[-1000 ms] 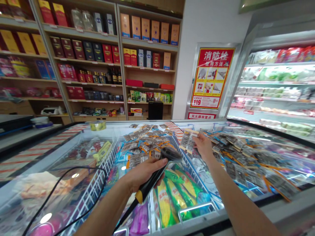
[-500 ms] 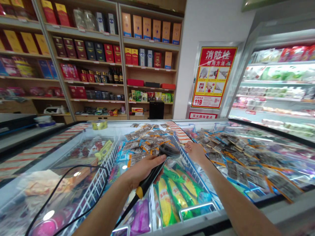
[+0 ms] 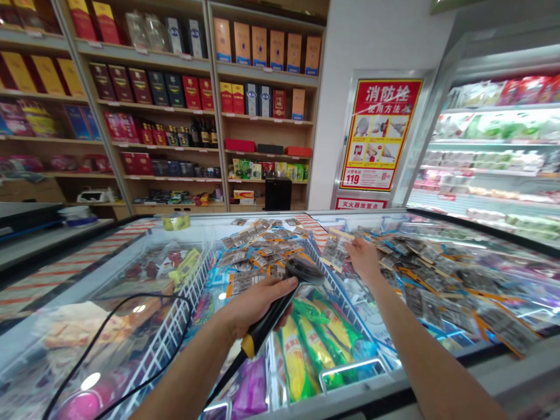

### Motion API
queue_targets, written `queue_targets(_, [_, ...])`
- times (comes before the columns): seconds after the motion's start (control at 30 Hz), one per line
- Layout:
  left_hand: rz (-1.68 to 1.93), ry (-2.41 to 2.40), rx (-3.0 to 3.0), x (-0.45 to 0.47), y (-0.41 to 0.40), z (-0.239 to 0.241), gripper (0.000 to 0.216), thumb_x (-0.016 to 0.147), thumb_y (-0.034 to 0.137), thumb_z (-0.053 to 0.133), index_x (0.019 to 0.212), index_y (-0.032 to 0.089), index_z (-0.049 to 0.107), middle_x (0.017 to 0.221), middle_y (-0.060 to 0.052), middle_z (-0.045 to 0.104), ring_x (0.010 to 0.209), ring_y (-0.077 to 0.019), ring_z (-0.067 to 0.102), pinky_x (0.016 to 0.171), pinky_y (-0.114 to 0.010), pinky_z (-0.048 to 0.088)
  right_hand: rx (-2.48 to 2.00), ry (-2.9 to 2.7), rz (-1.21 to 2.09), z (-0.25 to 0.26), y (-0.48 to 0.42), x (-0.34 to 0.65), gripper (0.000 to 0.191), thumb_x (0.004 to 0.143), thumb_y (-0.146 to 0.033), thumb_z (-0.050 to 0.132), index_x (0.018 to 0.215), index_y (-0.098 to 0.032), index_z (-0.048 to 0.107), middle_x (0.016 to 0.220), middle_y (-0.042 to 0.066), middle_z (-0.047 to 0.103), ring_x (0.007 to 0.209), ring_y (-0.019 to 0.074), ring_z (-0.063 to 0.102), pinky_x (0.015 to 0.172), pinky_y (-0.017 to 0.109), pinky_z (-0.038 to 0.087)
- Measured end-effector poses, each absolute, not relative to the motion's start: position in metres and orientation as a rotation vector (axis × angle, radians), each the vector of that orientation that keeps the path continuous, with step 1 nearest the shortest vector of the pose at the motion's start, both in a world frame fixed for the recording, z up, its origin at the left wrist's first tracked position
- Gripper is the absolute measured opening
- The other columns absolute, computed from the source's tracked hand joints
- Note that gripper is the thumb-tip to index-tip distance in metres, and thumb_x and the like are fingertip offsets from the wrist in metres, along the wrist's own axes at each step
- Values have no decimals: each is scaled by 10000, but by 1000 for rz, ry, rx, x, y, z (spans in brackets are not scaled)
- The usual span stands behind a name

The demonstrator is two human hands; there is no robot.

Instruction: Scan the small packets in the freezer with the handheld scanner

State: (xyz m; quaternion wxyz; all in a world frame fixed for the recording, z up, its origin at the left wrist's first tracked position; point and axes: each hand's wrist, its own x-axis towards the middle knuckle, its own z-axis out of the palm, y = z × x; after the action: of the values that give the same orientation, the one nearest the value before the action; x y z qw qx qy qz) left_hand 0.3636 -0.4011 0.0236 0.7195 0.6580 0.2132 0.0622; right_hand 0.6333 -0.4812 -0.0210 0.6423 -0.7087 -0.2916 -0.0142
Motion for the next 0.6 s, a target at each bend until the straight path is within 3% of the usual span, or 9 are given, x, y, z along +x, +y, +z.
queue_targets(0.27, [126, 445, 1436, 365, -399, 21, 425, 658, 569, 563, 681, 150, 496, 503, 28, 542, 393, -71, 476, 403, -192, 325, -1525, -523, 99, -7, -483, 612, 119, 594, -290, 562, 616, -197, 492, 421, -50, 494, 386, 133, 487, 377, 251, 446])
queue_targets(0.6, [150, 359, 1348, 357, -401, 31, 398, 671, 527, 590, 687, 137, 514, 556, -5, 554, 415, -76, 487, 407, -183, 351, -1483, -510, 107, -14, -482, 624, 145, 561, -310, 589, 582, -196, 501, 422, -35, 515, 387, 134, 497, 374, 243, 445])
